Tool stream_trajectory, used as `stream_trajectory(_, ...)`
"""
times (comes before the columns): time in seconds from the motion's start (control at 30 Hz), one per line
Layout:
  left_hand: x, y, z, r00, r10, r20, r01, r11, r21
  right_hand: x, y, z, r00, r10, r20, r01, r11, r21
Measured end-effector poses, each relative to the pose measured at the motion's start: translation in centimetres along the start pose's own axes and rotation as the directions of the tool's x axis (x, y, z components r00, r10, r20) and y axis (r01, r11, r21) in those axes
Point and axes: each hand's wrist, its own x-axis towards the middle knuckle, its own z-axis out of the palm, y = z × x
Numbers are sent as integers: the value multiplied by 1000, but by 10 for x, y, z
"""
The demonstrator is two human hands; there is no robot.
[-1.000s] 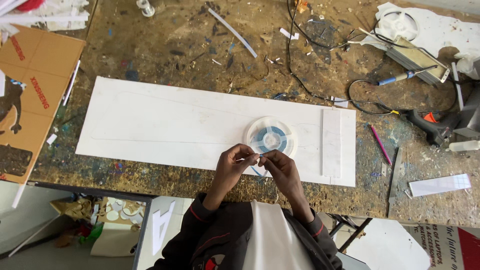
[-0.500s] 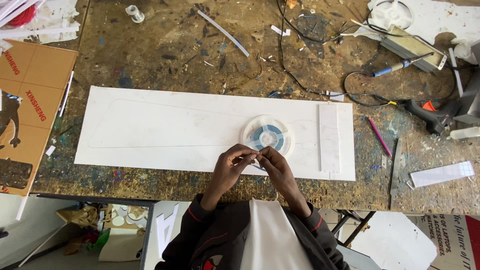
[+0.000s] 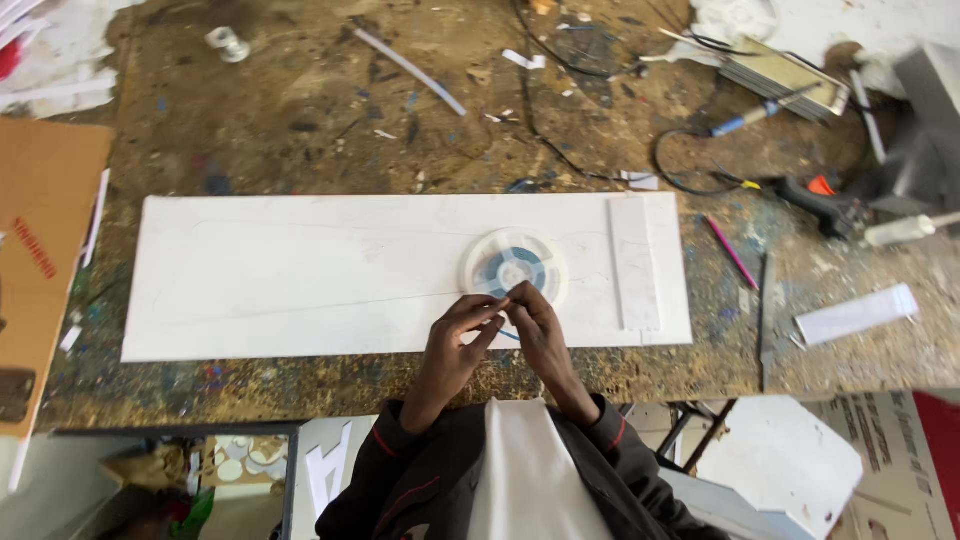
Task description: The person traces a template onto a panel with a pencil, then unrolls a reel of LED strip lighting and positions the strip onto a board.
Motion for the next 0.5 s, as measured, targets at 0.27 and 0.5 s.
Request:
stream_trajectory(0.27,7,-17,21,997,63,33,-66,993,99,-3,73,-7,998,-58,-25,63,923,381)
stream_trajectory(0.5,8,-10,45,990,116,83,-128,980,153,-28,54,-13,981,-152,-121,189,893,409)
